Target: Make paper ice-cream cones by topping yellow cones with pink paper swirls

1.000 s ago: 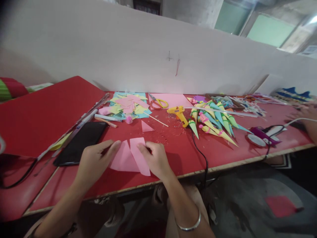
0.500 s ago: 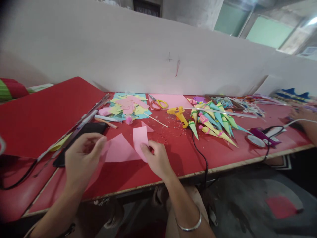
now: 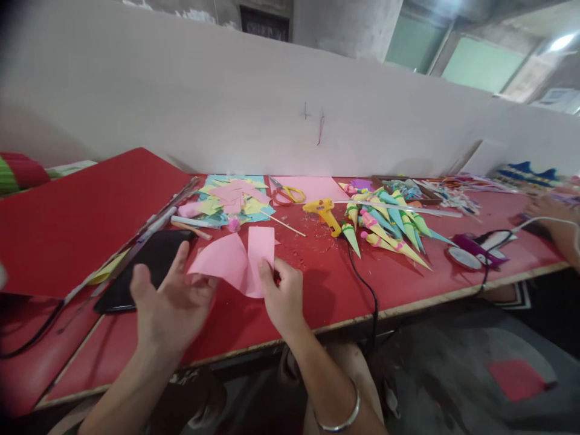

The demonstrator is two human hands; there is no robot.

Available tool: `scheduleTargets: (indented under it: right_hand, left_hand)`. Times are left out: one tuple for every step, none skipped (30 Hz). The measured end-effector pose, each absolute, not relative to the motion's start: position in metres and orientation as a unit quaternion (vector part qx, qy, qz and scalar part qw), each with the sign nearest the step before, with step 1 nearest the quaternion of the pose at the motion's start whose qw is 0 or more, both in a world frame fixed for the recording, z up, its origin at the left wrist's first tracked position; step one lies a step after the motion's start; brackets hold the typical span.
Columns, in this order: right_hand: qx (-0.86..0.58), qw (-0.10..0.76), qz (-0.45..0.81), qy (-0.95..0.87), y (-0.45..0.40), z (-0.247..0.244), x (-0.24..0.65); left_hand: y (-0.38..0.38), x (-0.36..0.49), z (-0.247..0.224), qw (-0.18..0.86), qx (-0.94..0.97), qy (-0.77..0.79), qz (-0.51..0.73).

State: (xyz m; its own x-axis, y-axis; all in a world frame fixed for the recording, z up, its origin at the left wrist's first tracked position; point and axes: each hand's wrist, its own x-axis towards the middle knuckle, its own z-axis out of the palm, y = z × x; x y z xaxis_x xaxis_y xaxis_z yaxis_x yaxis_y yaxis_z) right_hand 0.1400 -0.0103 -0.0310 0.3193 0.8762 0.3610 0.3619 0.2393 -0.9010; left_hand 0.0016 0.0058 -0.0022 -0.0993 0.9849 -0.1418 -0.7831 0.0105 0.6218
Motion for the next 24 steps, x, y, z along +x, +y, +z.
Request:
scheduleTargets:
  right_hand:
    - [-0.579,0.577,0.213,-0.535,-0.010,-0.031,0.141]
    - [-0.583,0.581,0.204,-0.530,-0.009,-0.031,0.142]
    - [-0.586,0.584,0.198,-0.526,-0.009,-0.030,0.143]
    - [-0.588,0.585,0.193,-0.524,-0.009,-0.030,0.144]
    - [-0.589,0.585,0.189,-0.524,-0.009,-0.030,0.145]
    - [-0.590,0.583,0.185,-0.527,-0.009,-0.031,0.144]
    - [-0.588,0.578,0.184,-0.535,-0.009,-0.031,0.144]
    - [-0.583,0.571,0.185,-0.547,-0.010,-0.031,0.143]
    - [-0.577,0.563,0.189,-0.561,-0.010,-0.031,0.141]
    - [-0.570,0.554,0.196,-0.575,-0.011,-0.031,0.140]
    - [-0.562,0.545,0.205,-0.588,-0.012,-0.031,0.138]
    - [-0.554,0.538,0.213,-0.598,-0.013,-0.031,0.137]
    - [-0.549,0.533,0.220,-0.605,-0.014,-0.030,0.136]
    - [-0.545,0.530,0.227,-0.608,-0.014,-0.030,0.135]
    - [-0.542,0.529,0.236,-0.609,-0.014,-0.029,0.135]
    - [-0.540,0.528,0.246,-0.608,-0.015,-0.029,0.134]
    - [-0.538,0.529,0.256,-0.604,-0.015,-0.029,0.134]
    - [-0.536,0.532,0.268,-0.599,-0.015,-0.029,0.133]
    - [-0.533,0.535,0.282,-0.591,-0.015,-0.029,0.132]
    - [-0.531,0.538,0.297,-0.584,-0.015,-0.029,0.132]
    - [-0.529,0.541,0.313,-0.574,-0.015,-0.030,0.132]
    - [-0.530,0.546,0.325,-0.562,-0.014,-0.030,0.132]
    - [-0.534,0.552,0.333,-0.547,-0.014,-0.031,0.133]
    - [-0.541,0.563,0.336,-0.527,-0.013,-0.032,0.135]
  left_hand:
    - [0.007,-0.001,0.000,0.669,0.135,0.279,0.676]
    - [0.009,-0.004,0.002,0.688,0.111,0.267,0.666]
    - [0.011,-0.006,0.003,0.701,0.104,0.260,0.656]
    - [0.012,-0.006,0.002,0.708,0.117,0.261,0.646]
    - [0.013,-0.005,0.000,0.706,0.149,0.269,0.638]
    - [0.012,-0.003,-0.002,0.696,0.199,0.286,0.628]
    - [0.011,0.001,-0.006,0.678,0.265,0.310,0.612]
    - [0.010,0.004,-0.010,0.642,0.335,0.335,0.603]
    - [0.007,0.007,-0.013,0.614,0.403,0.364,0.573]
    - [0.005,0.010,-0.016,0.583,0.446,0.407,0.544]
    - [0.003,0.011,-0.018,0.551,0.477,0.441,0.523]
    - [0.001,0.012,-0.020,0.520,0.500,0.469,0.510]
    - [0.000,0.012,-0.021,0.489,0.516,0.491,0.504]
    - [-0.001,0.011,-0.021,0.460,0.530,0.506,0.502]
    - [-0.001,0.010,-0.021,0.433,0.543,0.516,0.501]
    - [-0.001,0.009,-0.022,0.412,0.553,0.525,0.498]
    - [0.000,0.008,-0.022,0.398,0.560,0.535,0.493]
    - [0.000,0.008,-0.022,0.389,0.562,0.542,0.488]
    - [-0.001,0.008,-0.022,0.386,0.563,0.548,0.484]
    - [-0.001,0.008,-0.022,0.387,0.562,0.551,0.482]
    - [-0.001,0.009,-0.022,0.390,0.558,0.551,0.483]
    - [-0.001,0.008,-0.021,0.393,0.551,0.551,0.489]
    - [-0.001,0.007,-0.020,0.393,0.540,0.552,0.500]
    - [0.000,0.005,-0.019,0.391,0.524,0.555,0.514]
